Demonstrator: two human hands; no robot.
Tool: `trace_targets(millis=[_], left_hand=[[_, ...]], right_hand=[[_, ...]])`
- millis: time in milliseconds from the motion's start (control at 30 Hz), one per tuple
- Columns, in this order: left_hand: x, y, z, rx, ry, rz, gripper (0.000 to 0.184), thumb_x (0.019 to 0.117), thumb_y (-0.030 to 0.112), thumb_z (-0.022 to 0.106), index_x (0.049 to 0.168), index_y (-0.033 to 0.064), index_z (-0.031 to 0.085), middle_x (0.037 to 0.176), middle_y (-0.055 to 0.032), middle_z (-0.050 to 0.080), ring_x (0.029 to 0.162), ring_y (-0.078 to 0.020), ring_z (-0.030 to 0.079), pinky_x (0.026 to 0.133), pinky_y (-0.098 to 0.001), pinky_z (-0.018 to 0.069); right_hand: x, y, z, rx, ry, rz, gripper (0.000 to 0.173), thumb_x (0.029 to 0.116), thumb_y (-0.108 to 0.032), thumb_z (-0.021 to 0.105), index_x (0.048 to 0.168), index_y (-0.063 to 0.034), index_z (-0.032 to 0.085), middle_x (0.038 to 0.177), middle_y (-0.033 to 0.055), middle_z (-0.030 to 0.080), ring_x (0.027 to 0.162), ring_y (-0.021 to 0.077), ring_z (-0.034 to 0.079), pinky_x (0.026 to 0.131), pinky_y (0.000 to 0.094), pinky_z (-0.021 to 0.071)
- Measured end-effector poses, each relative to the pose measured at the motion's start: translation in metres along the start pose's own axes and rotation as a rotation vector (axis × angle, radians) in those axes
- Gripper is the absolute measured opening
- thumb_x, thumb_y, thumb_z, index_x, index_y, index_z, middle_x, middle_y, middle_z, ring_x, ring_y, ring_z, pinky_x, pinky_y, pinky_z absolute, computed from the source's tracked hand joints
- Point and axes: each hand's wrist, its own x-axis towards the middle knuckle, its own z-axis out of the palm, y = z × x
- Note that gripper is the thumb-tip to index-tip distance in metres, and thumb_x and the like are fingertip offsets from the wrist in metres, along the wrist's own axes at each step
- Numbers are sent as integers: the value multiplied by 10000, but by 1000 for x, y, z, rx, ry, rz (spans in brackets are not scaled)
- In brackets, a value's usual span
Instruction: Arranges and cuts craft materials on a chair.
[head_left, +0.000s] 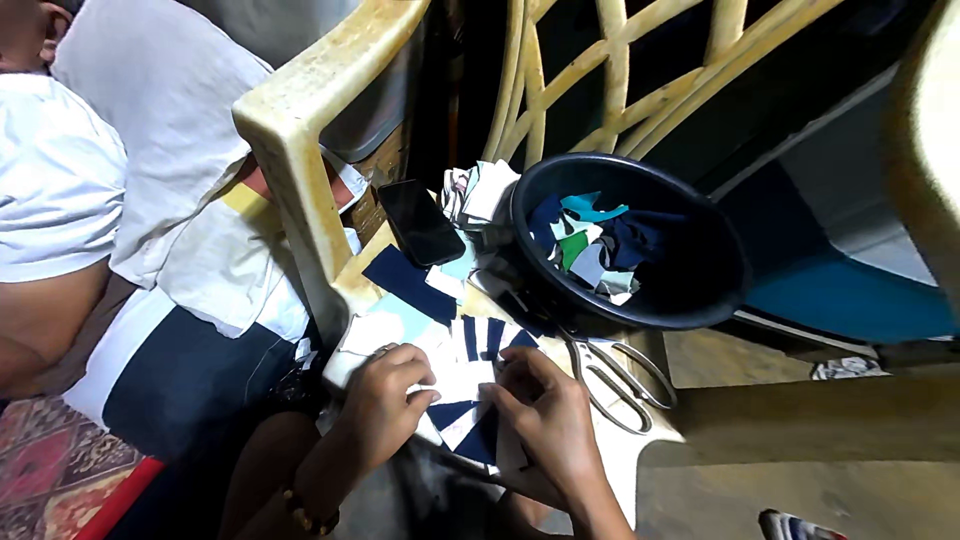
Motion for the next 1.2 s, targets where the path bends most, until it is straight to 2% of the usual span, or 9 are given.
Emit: trace_targets(millis=[200, 300, 367, 433, 500, 567, 667, 900, 1200], left_hand=[[-1, -1, 1, -15, 20, -6, 86, 776, 97, 792, 838, 52, 751, 973, -91, 733, 792, -164, 669, 691, -282, 543], [3, 1, 2, -25, 59, -10, 152, 775, 128, 789, 907, 59, 757, 1003, -97, 713, 841, -159, 667, 730, -279, 554], [7, 5, 4, 15, 96, 25, 178, 822, 185, 762, 962, 76, 774, 1015, -85, 719, 914, -192, 675, 809, -327, 550], [15, 9, 7, 55, 94, 64, 191, 858, 207, 742, 996, 82, 787, 1020, -78, 734, 944, -236, 671, 825, -377, 533], [22, 13, 8, 90, 39, 68, 183, 870, 188, 747, 1010, 79, 791, 1018, -84, 738, 971, -277, 675, 833, -415, 546], [28, 17, 8, 108, -42, 36, 178, 892, 166, 741, 1033, 67, 785, 1024, -105, 732, 1001, -309, 671, 850, -445, 550], [34, 23, 11, 120, -120, 10, 183, 931, 152, 706, 1072, 62, 780, 1047, -143, 707, 1027, -347, 652, 860, -463, 545], [42, 29, 23, 173, -205, 0, 177, 968, 134, 649, 1057, 44, 772, 1073, -175, 684, 1075, -375, 628, 882, -471, 537], [42, 25, 27, 145, -165, 37, 130, 943, 128, 643, 961, 46, 742, 1051, -134, 688, 1066, -333, 627, 884, -444, 526]], right_hand=[[-1, -3, 1, 51, 24, -24, 318, 786, -92, 701, 1097, -29, 705, 776, -18, 686, 665, 50, 615, 617, 221, 503], [0, -1, -3, 49, 90, -87, 275, 788, -108, 694, 1044, -13, 719, 816, 21, 675, 735, 89, 615, 672, 240, 504], [3, 5, -12, -64, 192, -136, 213, 814, -108, 669, 982, 6, 735, 836, 92, 684, 765, 183, 633, 687, 333, 516], [4, 12, -30, -248, 293, -127, 169, 835, -52, 680, 951, 58, 737, 875, 214, 685, 815, 367, 660, 721, 508, 529], [2, 15, -48, -439, 299, -3, 193, 858, -61, 702, 982, 83, 735, 991, 317, 676, 962, 522, 650, 803, 642, 511], [-1, 17, -61, -565, 230, 165, 218, 878, -37, 686, 1049, 93, 723, 1099, 369, 650, 1076, 585, 598, 852, 696, 463], [-4, 21, -67, -657, 98, 358, 262, 904, -11, 667, 1143, 94, 693, 1203, 380, 618, 1167, 571, 570, 907, 691, 439], [-4, 17, -65, -678, 28, 412, 309, 930, 21, 616, 1223, 118, 642, 1267, 372, 579, 1226, 542, 539, 933, 654, 443], [-4, 12, -64, -720, 36, 365, 281, 867, -84, 729, 1071, 98, 665, 1070, 319, 663, 1092, 507, 622, 852, 630, 460]])
